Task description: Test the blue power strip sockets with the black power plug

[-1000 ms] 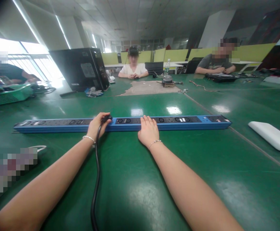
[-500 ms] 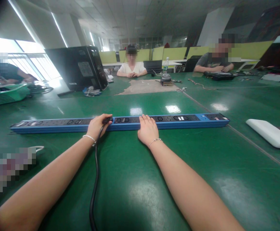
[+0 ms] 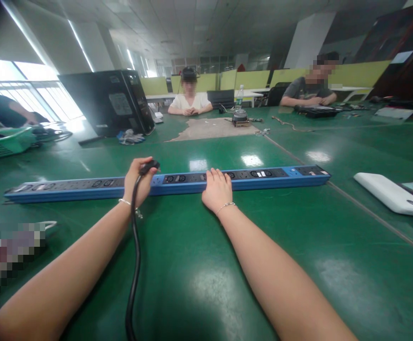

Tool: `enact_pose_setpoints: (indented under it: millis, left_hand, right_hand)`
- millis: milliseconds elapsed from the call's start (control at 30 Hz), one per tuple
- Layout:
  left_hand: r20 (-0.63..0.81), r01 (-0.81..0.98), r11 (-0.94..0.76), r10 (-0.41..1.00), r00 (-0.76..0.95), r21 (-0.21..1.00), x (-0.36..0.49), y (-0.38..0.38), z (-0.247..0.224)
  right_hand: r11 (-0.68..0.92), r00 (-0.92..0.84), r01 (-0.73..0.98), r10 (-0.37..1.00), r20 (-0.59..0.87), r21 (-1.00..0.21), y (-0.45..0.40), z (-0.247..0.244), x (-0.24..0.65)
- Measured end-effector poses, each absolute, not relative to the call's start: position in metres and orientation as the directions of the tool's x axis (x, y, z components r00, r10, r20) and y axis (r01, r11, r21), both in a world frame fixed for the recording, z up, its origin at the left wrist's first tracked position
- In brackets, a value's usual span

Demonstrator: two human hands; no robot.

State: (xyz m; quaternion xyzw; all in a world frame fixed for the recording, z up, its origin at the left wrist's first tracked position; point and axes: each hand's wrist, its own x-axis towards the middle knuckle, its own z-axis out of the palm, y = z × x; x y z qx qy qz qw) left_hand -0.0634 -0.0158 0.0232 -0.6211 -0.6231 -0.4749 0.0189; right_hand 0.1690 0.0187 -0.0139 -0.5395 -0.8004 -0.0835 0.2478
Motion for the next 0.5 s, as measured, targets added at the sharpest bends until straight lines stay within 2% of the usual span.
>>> enact_pose_setpoints:
  millis: [267,500]
  left_hand:
    - [0.582,0.85,-0.322,0.813,0.023,0.416,0.005,0.003,0.022]
    - [0.52,0.91,-0.225,0.854,0.012,0.348,0.017,0.015,0.016]
  right_hand:
    - [0.415,-0.3,0.898,0.818,0.49,-0.143,0.02,-0.013,0.171]
    - [0.419,-0.28,0.889,0.818,0.502,-0.187,0.019,-0.012,0.17]
